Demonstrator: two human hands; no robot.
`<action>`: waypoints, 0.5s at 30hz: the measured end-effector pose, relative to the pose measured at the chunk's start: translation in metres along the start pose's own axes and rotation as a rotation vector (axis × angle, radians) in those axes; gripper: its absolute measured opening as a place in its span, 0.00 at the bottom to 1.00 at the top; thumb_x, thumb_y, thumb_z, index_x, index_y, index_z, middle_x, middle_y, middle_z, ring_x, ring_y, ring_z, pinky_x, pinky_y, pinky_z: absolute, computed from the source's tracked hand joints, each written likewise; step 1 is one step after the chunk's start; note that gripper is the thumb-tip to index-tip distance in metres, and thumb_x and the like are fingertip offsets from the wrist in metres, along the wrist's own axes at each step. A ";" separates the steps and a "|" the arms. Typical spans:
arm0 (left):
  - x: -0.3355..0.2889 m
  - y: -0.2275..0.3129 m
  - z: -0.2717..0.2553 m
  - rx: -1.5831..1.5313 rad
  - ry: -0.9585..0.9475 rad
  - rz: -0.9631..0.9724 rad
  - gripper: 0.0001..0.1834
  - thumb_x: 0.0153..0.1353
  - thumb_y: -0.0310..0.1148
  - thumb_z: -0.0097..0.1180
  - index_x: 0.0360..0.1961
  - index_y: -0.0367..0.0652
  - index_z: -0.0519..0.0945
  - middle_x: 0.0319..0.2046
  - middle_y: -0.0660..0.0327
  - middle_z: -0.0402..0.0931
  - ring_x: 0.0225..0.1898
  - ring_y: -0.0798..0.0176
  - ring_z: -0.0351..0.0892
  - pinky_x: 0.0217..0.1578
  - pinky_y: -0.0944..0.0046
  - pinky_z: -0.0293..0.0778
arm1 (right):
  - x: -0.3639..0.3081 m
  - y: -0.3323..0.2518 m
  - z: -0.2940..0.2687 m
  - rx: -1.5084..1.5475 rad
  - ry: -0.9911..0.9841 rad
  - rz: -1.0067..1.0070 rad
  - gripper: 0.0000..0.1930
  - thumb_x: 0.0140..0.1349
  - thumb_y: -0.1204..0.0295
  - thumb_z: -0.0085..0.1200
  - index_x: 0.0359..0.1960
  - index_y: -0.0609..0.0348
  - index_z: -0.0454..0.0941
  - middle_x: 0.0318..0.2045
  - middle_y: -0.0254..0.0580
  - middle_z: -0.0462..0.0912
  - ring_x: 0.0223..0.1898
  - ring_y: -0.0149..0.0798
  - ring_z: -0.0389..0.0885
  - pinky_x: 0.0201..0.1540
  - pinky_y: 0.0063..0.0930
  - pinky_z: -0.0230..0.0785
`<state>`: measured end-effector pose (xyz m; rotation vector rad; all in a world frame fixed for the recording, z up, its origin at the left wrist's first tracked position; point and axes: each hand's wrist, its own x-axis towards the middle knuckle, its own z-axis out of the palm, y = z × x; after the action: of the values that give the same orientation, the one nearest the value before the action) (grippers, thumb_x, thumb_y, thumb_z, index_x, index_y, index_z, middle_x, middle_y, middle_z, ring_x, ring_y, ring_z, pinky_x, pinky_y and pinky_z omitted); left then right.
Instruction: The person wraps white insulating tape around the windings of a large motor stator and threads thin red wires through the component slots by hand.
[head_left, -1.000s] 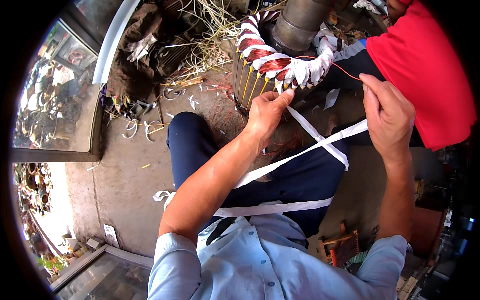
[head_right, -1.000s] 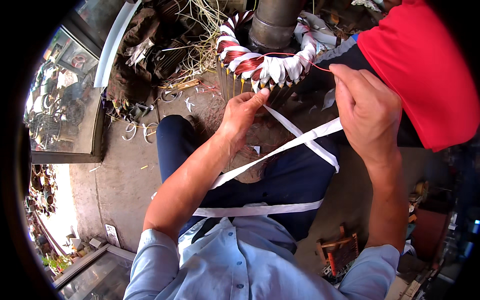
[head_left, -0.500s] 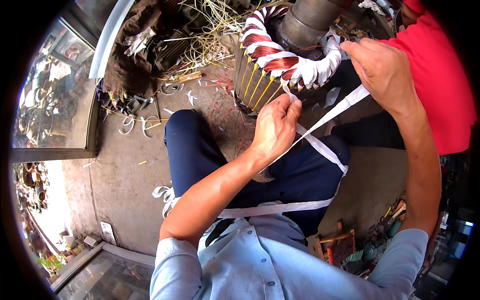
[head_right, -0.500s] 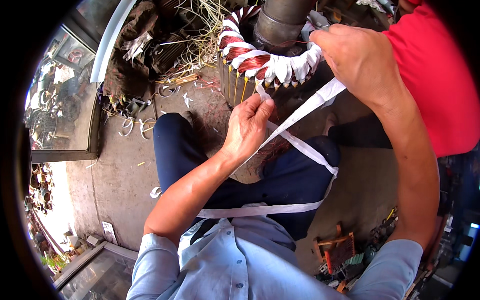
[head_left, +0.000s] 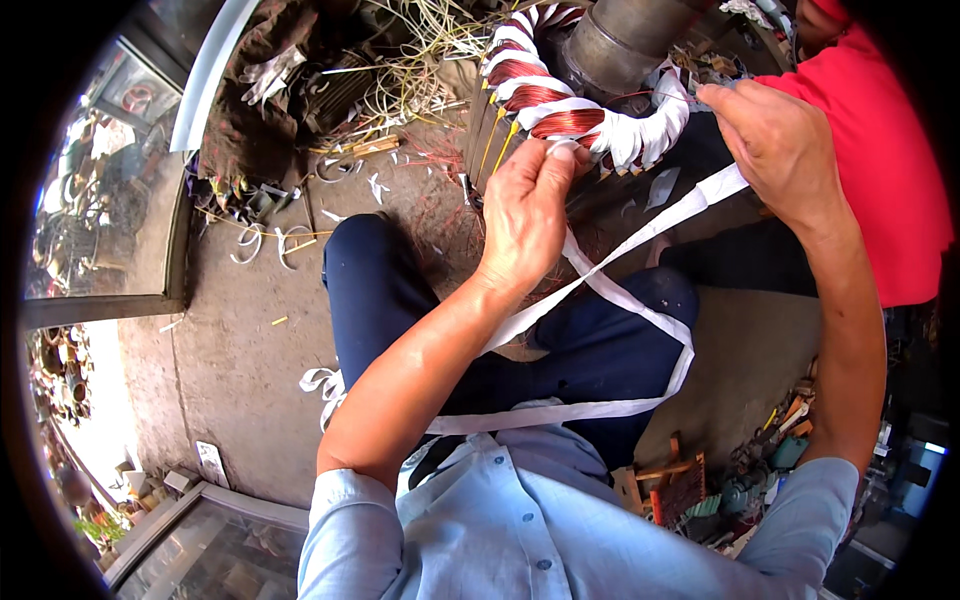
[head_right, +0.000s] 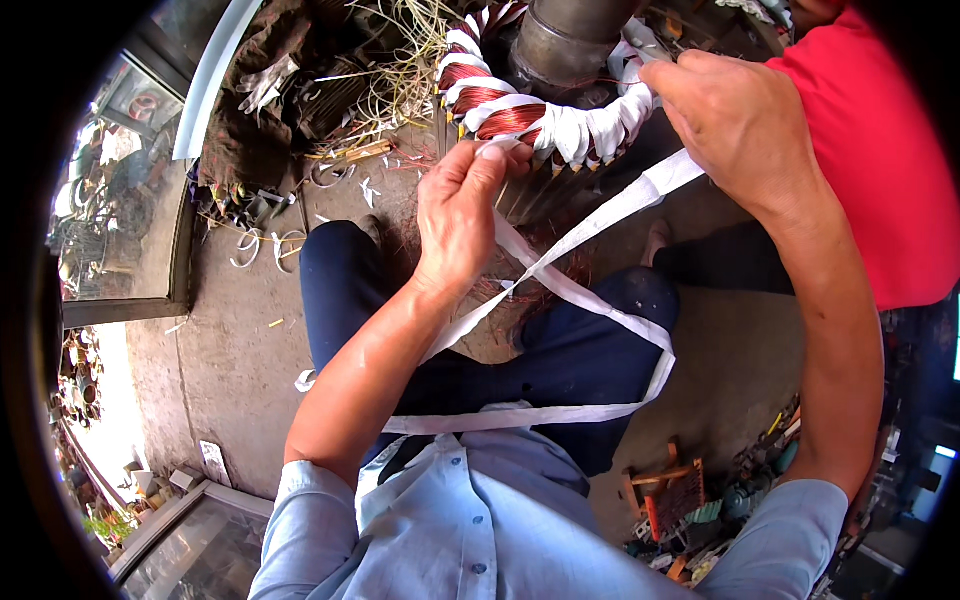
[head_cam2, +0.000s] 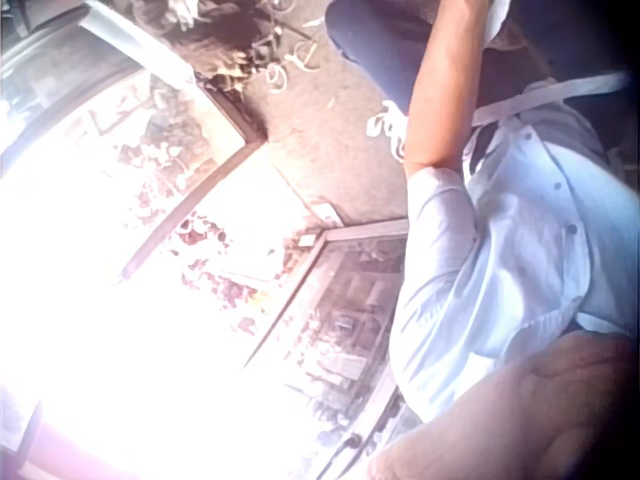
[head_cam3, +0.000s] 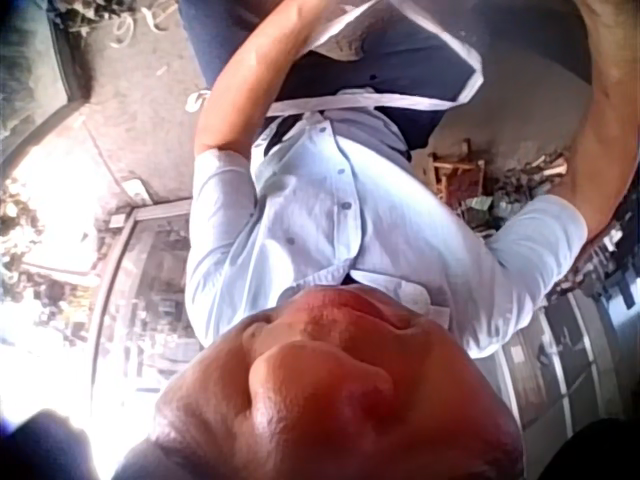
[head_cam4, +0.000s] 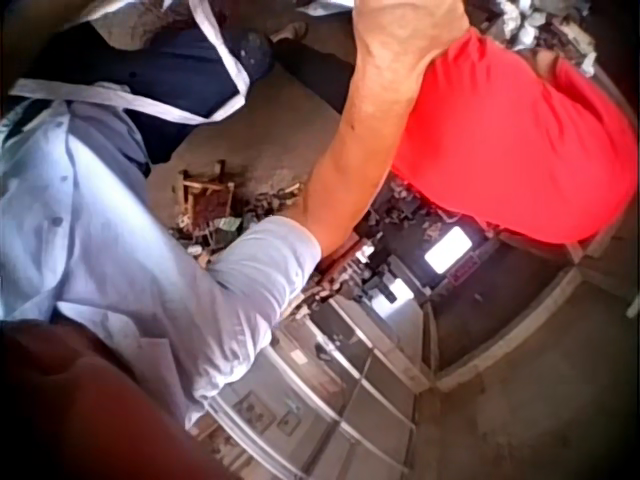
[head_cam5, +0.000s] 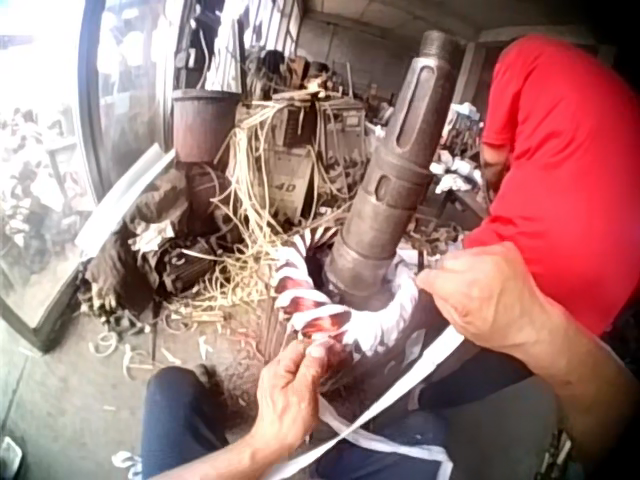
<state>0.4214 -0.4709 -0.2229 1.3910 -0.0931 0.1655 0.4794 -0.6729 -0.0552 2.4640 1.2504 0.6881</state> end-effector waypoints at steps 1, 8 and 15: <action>-0.006 0.004 0.003 0.214 -0.028 0.080 0.16 0.71 0.38 0.48 0.40 0.35 0.81 0.35 0.56 0.81 0.40 0.62 0.79 0.46 0.62 0.72 | -0.002 0.001 0.001 0.008 -0.003 -0.007 0.08 0.56 0.74 0.57 0.38 0.52 0.80 0.23 0.39 0.75 0.28 0.46 0.79 0.27 0.38 0.70; -0.029 -0.017 0.033 0.537 -0.174 0.466 0.04 0.60 0.27 0.57 0.31 0.38 0.77 0.32 0.54 0.73 0.36 0.47 0.73 0.37 0.51 0.67 | 0.006 0.000 0.001 0.048 -0.036 -0.079 0.06 0.55 0.75 0.56 0.35 0.55 0.78 0.23 0.40 0.75 0.28 0.48 0.79 0.28 0.40 0.70; -0.027 -0.009 0.039 0.587 -0.192 0.513 0.04 0.58 0.28 0.59 0.30 0.40 0.78 0.32 0.56 0.73 0.35 0.49 0.73 0.36 0.51 0.66 | 0.028 0.012 0.000 0.202 -0.087 -0.140 0.06 0.56 0.78 0.56 0.36 0.59 0.77 0.25 0.44 0.77 0.30 0.51 0.79 0.29 0.41 0.68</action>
<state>0.3979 -0.5128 -0.2291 1.9459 -0.6020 0.5166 0.5014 -0.6572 -0.0421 2.5014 1.5073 0.4323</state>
